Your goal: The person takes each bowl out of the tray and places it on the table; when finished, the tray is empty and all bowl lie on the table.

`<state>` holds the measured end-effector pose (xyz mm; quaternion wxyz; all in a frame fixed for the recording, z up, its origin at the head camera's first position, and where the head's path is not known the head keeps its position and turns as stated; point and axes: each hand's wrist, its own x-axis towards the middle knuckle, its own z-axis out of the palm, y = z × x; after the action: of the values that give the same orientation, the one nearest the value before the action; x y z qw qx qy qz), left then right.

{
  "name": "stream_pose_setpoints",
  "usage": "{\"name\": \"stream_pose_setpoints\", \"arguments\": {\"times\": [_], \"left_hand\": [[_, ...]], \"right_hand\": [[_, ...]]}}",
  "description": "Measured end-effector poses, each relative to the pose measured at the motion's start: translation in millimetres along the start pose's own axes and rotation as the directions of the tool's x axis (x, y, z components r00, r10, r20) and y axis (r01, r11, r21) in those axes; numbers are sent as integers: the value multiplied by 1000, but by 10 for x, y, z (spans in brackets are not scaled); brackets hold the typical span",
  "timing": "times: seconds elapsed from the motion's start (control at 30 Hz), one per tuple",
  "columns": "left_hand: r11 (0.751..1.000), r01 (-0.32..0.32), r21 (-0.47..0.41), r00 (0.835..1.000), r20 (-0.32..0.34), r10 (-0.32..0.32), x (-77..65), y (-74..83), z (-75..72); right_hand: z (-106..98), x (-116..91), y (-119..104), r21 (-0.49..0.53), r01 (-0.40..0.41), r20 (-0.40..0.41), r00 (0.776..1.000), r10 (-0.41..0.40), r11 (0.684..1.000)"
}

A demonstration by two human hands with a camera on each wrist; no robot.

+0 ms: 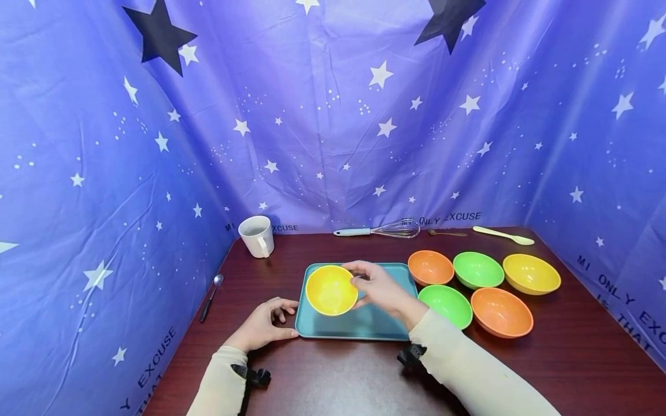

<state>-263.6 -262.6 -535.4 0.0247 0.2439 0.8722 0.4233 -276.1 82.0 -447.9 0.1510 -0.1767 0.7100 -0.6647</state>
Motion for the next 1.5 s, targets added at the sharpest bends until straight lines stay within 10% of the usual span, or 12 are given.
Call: {"name": "stream_pose_setpoints", "arguments": {"times": [0.63,1.5], "left_hand": [[999,-36,-30,999,-24,35,-6,-10,13],[1000,13,-1,1000,-4,-13,-5,1,10]], "right_hand": [[-530,-573,-385,-80,74,-89,993,-81,994],[-1681,-1496,-48,-102,174,-344,918,-198,980]]}}
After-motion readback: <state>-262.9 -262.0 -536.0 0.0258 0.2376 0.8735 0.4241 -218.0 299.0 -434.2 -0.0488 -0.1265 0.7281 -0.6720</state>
